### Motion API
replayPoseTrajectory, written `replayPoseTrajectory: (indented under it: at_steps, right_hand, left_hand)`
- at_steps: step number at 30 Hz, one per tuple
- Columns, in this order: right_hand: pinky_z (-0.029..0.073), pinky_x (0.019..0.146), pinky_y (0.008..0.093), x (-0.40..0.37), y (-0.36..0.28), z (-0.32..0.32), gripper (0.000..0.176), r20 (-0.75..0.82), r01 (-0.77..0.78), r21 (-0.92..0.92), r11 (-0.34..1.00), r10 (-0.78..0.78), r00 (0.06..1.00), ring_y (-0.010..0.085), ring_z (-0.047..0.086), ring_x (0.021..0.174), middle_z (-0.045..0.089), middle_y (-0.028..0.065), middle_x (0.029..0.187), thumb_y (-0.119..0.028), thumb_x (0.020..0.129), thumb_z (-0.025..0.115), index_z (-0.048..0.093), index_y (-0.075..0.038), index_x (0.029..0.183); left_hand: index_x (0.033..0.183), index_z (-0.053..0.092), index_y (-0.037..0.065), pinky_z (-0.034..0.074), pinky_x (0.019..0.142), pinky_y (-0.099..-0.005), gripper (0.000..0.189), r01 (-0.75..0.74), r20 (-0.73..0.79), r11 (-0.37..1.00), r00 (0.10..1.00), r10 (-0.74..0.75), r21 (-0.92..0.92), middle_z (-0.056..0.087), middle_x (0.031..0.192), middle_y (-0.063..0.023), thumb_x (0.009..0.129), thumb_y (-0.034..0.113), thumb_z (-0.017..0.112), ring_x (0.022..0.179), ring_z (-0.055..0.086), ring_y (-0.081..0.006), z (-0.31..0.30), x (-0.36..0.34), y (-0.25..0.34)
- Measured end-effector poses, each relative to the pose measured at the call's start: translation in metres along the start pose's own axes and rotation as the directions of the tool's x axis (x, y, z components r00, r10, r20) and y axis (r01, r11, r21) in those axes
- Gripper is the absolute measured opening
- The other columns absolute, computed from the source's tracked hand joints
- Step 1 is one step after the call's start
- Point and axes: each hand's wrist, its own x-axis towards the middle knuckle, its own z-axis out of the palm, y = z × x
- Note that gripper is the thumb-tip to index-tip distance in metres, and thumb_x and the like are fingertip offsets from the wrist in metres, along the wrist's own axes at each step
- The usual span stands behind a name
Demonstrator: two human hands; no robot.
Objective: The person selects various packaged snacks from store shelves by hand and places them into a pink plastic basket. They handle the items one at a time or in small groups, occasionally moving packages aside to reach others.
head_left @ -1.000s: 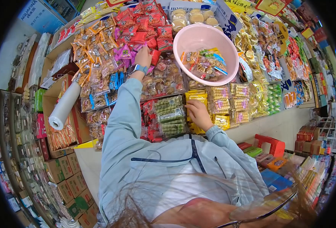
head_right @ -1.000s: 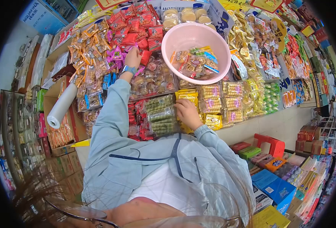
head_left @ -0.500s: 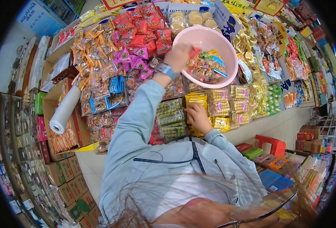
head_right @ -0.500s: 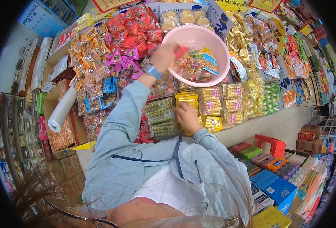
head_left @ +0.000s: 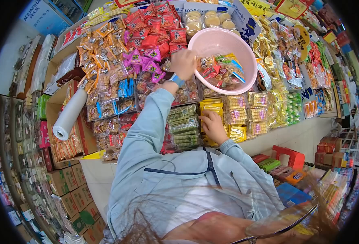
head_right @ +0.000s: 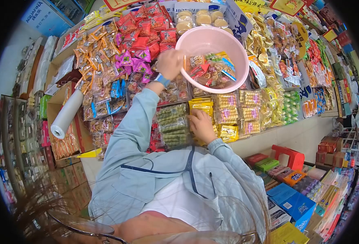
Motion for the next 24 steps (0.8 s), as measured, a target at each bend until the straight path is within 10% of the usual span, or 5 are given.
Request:
replayPoseTrajectory:
  at_steps: [3, 8, 11, 16, 24]
  right_hand:
    - [0.043, 0.091, 0.0437, 0.002, -0.001, -0.003, 0.024, 0.012, 0.009, -0.017, 1.0, -0.008, 1.0, 0.0305, 0.053, 0.11, 0.057, 0.0086, 0.117, -0.01, 0.081, 0.063, 0.067, -0.01, 0.105]
    - [0.044, 0.091, 0.0442, -0.001, 0.002, -0.001, 0.032, 0.019, 0.027, -0.039, 0.999, -0.026, 0.999, 0.0294, 0.053, 0.112, 0.057, 0.0077, 0.12, -0.011, 0.076, 0.065, 0.066, -0.011, 0.108]
    - [0.044, 0.092, 0.0449, -0.005, 0.001, -0.001, 0.038, 0.033, 0.017, -0.056, 0.998, -0.015, 0.999, 0.0289, 0.053, 0.114, 0.055, 0.0077, 0.124, -0.011, 0.074, 0.065, 0.064, -0.012, 0.112]
    - [0.042, 0.098, 0.0442, -0.011, -0.002, -0.001, 0.042, 0.045, 0.003, -0.079, 0.997, 0.0, 0.999, 0.0302, 0.051, 0.119, 0.052, 0.0095, 0.13, -0.011, 0.077, 0.064, 0.062, -0.012, 0.119]
    - [0.038, 0.103, 0.0432, -0.016, -0.003, 0.006, 0.05, 0.054, 0.014, -0.152, 0.988, -0.006, 0.999, 0.0296, 0.046, 0.126, 0.049, 0.0109, 0.134, -0.011, 0.072, 0.065, 0.061, -0.014, 0.122]
  left_hand:
    - [0.117, 0.059, 0.005, 0.048, 0.087, -0.046, 0.039, 0.278, -0.159, 0.958, 0.951, -0.264, 0.07, 0.062, 0.105, -0.0159, 0.08, 0.016, 0.064, 0.101, 0.058, -0.0345, 0.01, -0.003, -0.054]
    - [0.121, 0.057, 0.007, 0.048, 0.089, -0.0463, 0.046, -0.002, -0.008, 0.951, 1.0, 0.005, 0.309, 0.058, 0.115, -0.0127, 0.079, 0.019, 0.068, 0.106, 0.057, -0.0317, 0.045, -0.003, -0.099]
    - [0.122, 0.058, 0.01, 0.048, 0.086, -0.0467, 0.047, 0.141, 0.129, 0.885, 0.967, -0.219, 0.444, 0.056, 0.114, -0.0116, 0.077, 0.02, 0.071, 0.106, 0.056, -0.0319, 0.062, 0.013, -0.086]
    - [0.099, 0.064, 0.012, 0.052, 0.068, -0.0457, 0.016, 0.01, 0.115, 0.831, 0.989, -0.089, 0.556, 0.059, 0.1, -0.0105, 0.089, 0.018, 0.053, 0.083, 0.063, -0.0327, 0.067, 0.028, -0.091]
    - [0.099, 0.059, 0.007, 0.052, 0.076, -0.0502, 0.014, 0.164, 0.142, 0.954, 0.969, -0.204, 0.25, 0.062, 0.101, -0.0163, 0.089, 0.012, 0.051, 0.089, 0.064, -0.0375, 0.008, 0.035, -0.091]
